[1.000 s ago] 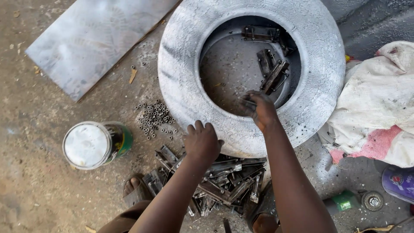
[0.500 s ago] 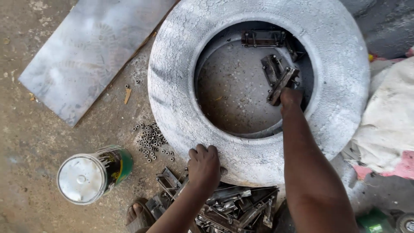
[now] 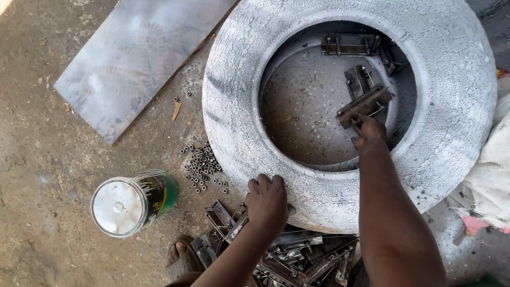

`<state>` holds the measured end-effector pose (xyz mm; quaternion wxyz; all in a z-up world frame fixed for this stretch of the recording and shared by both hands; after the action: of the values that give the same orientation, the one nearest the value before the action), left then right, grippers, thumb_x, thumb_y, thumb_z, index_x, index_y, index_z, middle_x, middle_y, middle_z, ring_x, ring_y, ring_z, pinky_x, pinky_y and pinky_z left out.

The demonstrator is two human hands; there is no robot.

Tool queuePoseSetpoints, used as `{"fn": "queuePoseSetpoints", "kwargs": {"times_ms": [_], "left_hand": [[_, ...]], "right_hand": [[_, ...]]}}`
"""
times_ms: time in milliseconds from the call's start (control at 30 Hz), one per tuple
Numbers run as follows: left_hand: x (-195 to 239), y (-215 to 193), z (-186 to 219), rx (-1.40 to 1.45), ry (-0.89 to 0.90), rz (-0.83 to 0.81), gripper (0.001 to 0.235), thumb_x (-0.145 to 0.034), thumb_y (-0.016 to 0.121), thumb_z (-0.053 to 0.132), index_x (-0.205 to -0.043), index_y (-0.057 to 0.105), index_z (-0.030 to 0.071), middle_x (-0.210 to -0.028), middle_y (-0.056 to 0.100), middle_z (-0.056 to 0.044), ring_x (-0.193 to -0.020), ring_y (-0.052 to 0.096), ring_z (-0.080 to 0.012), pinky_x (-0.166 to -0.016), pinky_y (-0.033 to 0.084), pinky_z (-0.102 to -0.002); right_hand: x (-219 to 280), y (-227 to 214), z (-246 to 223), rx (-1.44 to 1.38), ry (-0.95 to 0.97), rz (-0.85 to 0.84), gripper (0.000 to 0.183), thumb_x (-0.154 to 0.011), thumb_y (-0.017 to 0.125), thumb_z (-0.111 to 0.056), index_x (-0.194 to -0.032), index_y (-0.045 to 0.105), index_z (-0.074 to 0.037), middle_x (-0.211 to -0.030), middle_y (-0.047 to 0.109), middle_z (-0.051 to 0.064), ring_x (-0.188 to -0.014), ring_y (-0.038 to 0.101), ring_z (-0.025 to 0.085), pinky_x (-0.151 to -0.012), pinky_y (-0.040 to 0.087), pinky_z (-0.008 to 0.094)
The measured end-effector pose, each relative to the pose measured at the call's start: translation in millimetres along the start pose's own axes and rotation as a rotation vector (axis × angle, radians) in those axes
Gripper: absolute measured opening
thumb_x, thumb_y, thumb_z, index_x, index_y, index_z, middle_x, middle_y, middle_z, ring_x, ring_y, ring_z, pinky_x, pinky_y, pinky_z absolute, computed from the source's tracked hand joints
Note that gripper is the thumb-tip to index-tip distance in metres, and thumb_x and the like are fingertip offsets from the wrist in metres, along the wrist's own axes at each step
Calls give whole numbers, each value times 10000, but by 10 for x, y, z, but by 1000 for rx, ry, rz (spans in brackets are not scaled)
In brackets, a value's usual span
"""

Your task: The person sits on the ground assembling metal bracket fittings: they pick a bracket from a pile, insert bolts through its holes, thread nuts onto the bolts by hand, and place the finished assembly into a large round container holding other completed pieces.

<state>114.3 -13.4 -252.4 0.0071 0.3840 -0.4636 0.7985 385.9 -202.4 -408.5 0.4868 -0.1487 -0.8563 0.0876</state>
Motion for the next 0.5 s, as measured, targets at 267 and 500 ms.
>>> {"fn": "queuePoseSetpoints", "kwargs": {"times_ms": [267, 500], "left_hand": [[-142, 214, -63, -78, 54, 46, 546, -798, 894, 360, -1024, 485, 79, -1042, 485, -185, -1110, 540, -474, -773, 604, -530], [-232, -152, 91, 687, -166, -75, 728, -874, 584, 776, -1237, 556, 146, -1235, 576, -217, -1215, 594, -469, -925, 550, -560]], "right_hand": [[940, 116, -113, -49, -26, -478, 494, -1060, 581, -237, -1478, 415, -31, -1416, 481, 176, -1305, 546, 323, -1119, 515, 530], [2035, 31, -401, 200, -277, -740, 925, -1036, 691, -407, -1673, 96, -98, -1728, 26, 165, -1542, 208, 476, -1067, 511, 602]]}}
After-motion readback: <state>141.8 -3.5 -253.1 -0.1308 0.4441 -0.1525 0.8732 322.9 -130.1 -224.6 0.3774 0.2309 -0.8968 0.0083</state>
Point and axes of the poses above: each hand's wrist, its own x-axis away from the middle knuckle, its own y-axis out of the palm, z = x × y, the point moved 6 cm from there along -x, towards the middle knuckle
